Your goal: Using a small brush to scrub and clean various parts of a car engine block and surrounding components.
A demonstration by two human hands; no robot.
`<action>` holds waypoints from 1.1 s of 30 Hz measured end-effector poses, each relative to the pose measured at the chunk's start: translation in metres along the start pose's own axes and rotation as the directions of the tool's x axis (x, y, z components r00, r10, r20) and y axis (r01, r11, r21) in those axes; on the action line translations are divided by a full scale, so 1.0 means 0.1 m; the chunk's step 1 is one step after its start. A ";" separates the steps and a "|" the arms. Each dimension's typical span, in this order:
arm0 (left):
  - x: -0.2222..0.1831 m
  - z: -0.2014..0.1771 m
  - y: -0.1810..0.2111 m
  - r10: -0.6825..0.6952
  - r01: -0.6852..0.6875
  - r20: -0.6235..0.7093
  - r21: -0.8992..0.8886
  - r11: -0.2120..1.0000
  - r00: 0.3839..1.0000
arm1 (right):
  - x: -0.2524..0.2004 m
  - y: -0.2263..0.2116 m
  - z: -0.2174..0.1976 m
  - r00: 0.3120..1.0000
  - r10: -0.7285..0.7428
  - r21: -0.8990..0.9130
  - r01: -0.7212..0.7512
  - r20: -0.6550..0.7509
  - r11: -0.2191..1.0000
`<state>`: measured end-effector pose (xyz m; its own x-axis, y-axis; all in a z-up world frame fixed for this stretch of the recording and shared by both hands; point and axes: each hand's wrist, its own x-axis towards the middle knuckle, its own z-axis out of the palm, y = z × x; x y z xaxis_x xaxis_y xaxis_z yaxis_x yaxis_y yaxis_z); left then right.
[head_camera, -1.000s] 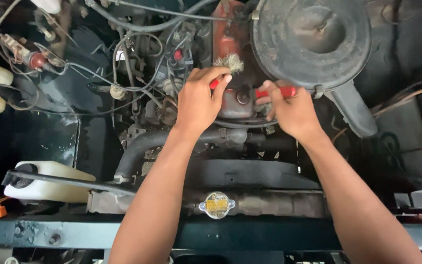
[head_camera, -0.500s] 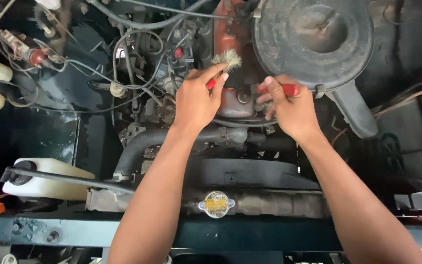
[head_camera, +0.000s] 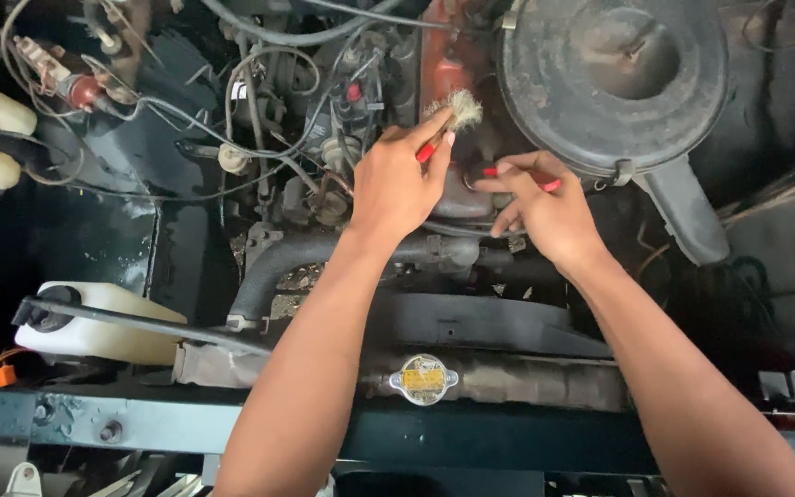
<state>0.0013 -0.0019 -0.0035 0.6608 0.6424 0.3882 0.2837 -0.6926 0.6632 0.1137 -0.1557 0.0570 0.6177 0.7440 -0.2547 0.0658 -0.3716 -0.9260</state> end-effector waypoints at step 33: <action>0.04 -0.04 -0.01 0.042 -0.040 -0.034 0.045 0.998 0.999 | 0.04 0.30 -0.28 0.953 -0.303 -0.739 0.194 -0.015 0.646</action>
<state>0.0008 0.0025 -0.0005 0.6479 0.6236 0.4375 0.2880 -0.7322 0.6171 0.1399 -0.1799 0.0358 0.5801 0.8134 0.0425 0.7412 -0.5055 -0.4417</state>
